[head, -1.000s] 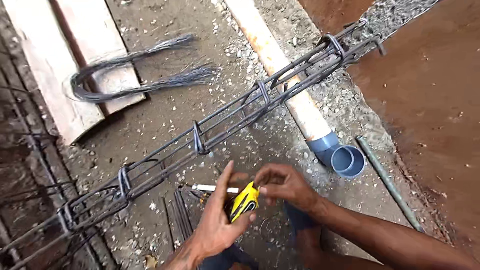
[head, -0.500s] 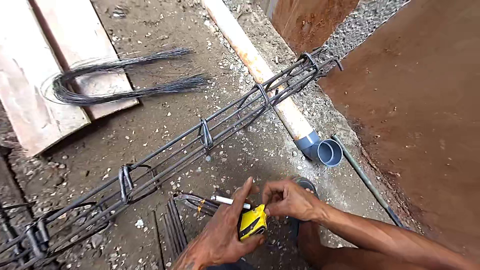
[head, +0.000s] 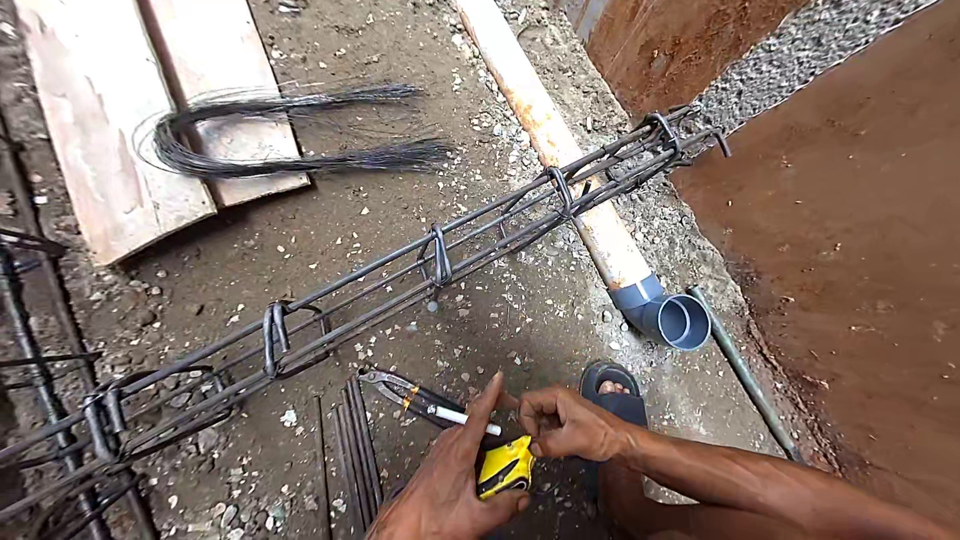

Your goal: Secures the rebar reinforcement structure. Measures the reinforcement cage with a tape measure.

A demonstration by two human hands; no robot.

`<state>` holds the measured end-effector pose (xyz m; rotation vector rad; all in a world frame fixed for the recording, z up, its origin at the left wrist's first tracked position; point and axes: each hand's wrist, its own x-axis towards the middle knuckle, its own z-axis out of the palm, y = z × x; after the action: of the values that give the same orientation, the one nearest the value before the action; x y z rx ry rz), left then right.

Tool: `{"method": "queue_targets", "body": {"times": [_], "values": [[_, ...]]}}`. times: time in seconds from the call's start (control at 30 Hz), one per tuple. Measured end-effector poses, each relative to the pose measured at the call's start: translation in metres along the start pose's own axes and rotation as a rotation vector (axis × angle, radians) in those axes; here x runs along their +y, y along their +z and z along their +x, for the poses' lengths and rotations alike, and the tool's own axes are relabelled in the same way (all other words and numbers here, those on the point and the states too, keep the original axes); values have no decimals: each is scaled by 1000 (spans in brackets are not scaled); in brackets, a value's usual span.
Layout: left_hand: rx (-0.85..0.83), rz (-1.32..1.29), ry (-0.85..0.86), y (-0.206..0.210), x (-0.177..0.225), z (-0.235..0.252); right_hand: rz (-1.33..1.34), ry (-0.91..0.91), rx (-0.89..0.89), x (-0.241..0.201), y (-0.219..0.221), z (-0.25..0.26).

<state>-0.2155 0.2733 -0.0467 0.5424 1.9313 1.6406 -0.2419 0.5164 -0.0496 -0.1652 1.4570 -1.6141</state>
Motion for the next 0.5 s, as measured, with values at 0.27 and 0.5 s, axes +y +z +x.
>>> {"method": "queue_targets", "body": {"times": [0.27, 0.5], "values": [[-52, -260, -237, -7, -28, -4, 161, -263, 205, 8, -51, -30], [-6, -425, -214, -18, -30, -9, 111, -239, 496, -34, -94, -31]]}}
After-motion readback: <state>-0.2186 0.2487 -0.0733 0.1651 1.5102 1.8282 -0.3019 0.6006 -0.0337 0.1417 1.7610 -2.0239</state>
